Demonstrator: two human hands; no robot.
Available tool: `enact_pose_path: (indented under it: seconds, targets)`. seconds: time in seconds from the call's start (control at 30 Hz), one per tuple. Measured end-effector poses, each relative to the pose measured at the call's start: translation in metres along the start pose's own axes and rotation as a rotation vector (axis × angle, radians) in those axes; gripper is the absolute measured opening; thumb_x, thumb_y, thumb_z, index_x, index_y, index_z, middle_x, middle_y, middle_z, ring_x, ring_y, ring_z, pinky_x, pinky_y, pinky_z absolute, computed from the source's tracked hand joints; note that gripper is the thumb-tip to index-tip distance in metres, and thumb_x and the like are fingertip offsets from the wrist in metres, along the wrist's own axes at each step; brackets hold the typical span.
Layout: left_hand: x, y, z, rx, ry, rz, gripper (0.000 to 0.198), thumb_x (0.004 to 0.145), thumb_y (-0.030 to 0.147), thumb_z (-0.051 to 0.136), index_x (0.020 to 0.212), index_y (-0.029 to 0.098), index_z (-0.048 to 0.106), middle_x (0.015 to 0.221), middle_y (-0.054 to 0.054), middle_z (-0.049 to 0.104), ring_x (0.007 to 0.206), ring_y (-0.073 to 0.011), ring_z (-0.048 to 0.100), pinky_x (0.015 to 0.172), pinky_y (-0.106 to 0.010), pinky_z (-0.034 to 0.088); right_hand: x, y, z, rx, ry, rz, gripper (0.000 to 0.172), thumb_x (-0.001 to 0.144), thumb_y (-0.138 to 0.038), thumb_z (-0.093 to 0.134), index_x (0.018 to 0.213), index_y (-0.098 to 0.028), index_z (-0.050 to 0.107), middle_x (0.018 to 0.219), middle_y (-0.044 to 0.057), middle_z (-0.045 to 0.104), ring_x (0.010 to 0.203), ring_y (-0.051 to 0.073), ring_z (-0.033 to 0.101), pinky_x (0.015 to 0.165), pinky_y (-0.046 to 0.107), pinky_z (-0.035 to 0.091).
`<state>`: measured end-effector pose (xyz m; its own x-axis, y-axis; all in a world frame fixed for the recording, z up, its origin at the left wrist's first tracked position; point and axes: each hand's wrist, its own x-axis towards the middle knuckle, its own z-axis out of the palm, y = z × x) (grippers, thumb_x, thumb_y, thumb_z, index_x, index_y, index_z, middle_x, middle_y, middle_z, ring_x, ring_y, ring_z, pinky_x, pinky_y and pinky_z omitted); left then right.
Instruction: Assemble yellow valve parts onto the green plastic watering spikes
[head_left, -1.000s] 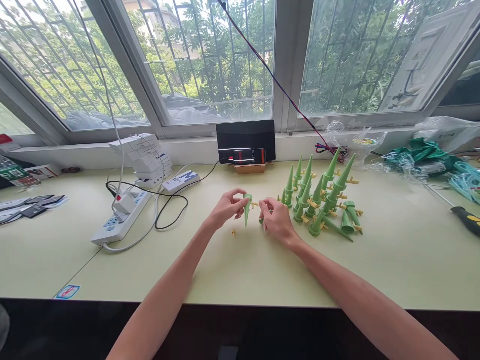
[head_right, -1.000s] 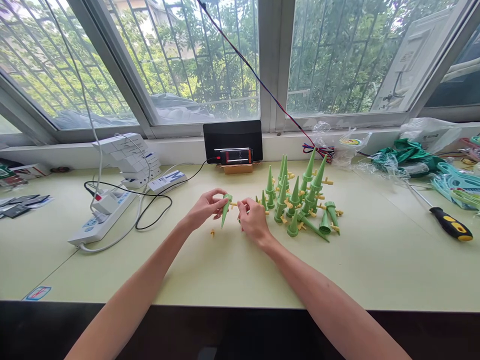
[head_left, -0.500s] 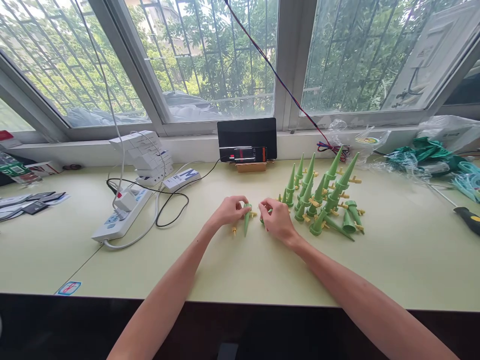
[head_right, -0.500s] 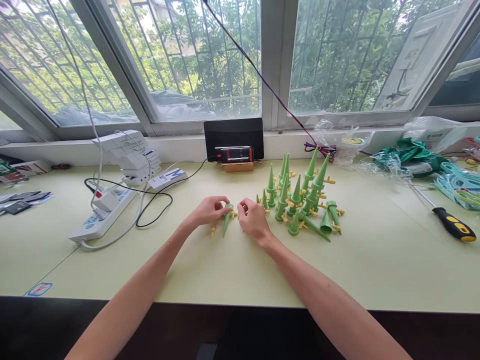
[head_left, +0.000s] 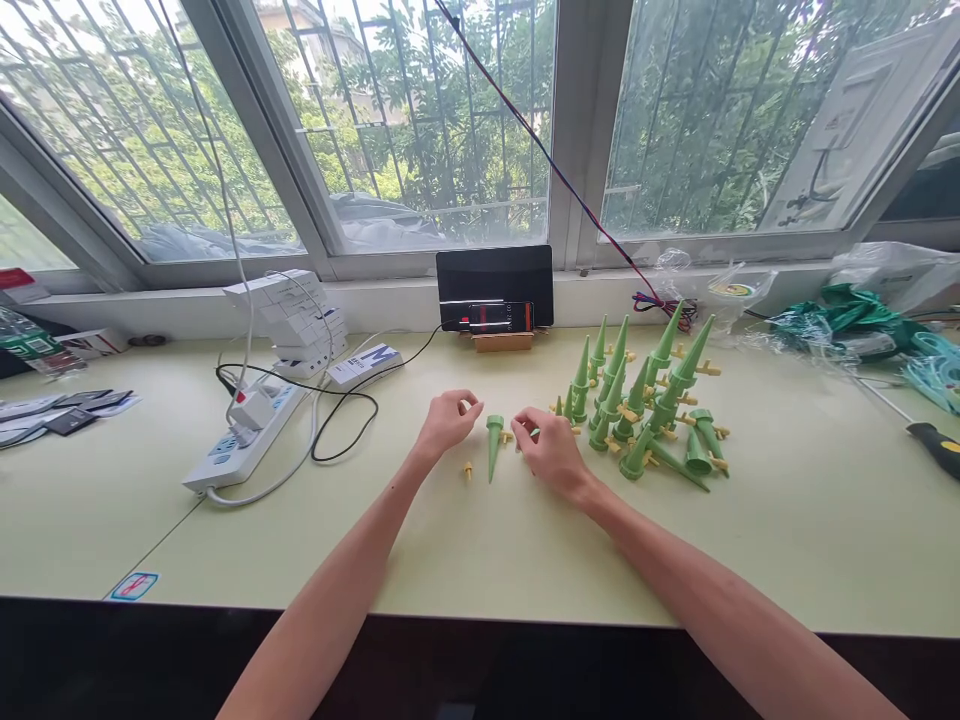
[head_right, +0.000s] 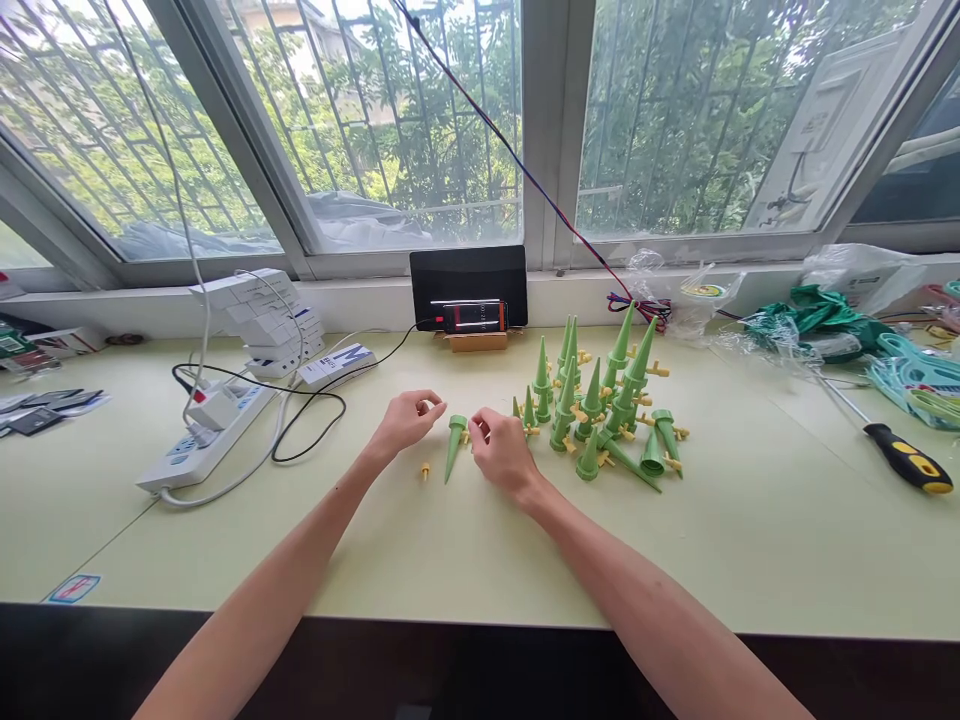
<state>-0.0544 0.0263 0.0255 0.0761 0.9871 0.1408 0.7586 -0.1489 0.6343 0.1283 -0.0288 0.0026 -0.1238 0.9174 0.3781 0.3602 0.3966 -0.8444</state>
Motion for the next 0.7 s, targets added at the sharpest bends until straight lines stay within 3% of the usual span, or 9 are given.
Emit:
enact_pose_path:
  seconds: [0.33, 0.4, 0.53, 0.7]
  targets:
    - [-0.001, 0.004, -0.009, -0.015, -0.056, -0.104, 0.019, 0.079, 0.036, 0.06, 0.077, 0.017, 0.066, 0.059, -0.001, 0.058, 0.059, -0.0141, 0.056, 0.056, -0.024, 0.038, -0.002, 0.0, 0.005, -0.031, -0.021, -0.028, 0.018, 0.09, -0.027, 0.05, 0.076, -0.019, 0.058, 0.06, -0.002, 0.058, 0.044, 0.01, 0.046, 0.049, 0.024, 0.037]
    - [-0.003, 0.005, -0.017, -0.024, -0.146, -0.08, 0.023, 0.077, 0.04, 0.063, 0.074, 0.018, 0.064, 0.059, -0.001, 0.058, 0.058, -0.0129, 0.053, 0.055, -0.023, 0.037, -0.002, 0.001, 0.006, -0.036, -0.024, -0.038, 0.017, 0.09, -0.027, 0.051, 0.076, -0.019, 0.058, 0.06, -0.002, 0.058, 0.047, 0.01, 0.048, 0.051, 0.023, 0.038]
    - [-0.005, 0.004, -0.033, 0.012, -0.458, -0.065, 0.036, 0.069, 0.051, 0.07, 0.064, 0.017, 0.059, 0.056, 0.001, 0.057, 0.051, -0.0101, 0.044, 0.05, -0.023, 0.031, -0.001, 0.002, 0.004, -0.041, -0.016, -0.039, 0.018, 0.089, -0.027, 0.051, 0.075, -0.019, 0.058, 0.061, -0.001, 0.058, 0.049, 0.011, 0.049, 0.052, 0.024, 0.038]
    - [-0.004, 0.001, -0.041, 0.079, -0.668, -0.03, 0.038, 0.06, 0.049, 0.078, 0.06, 0.018, 0.057, 0.052, 0.001, 0.056, 0.05, -0.0102, 0.043, 0.048, -0.024, 0.025, 0.0, 0.002, 0.004, -0.038, -0.016, -0.027, 0.018, 0.09, -0.027, 0.05, 0.076, -0.019, 0.058, 0.061, -0.001, 0.058, 0.048, 0.011, 0.048, 0.052, 0.024, 0.038]
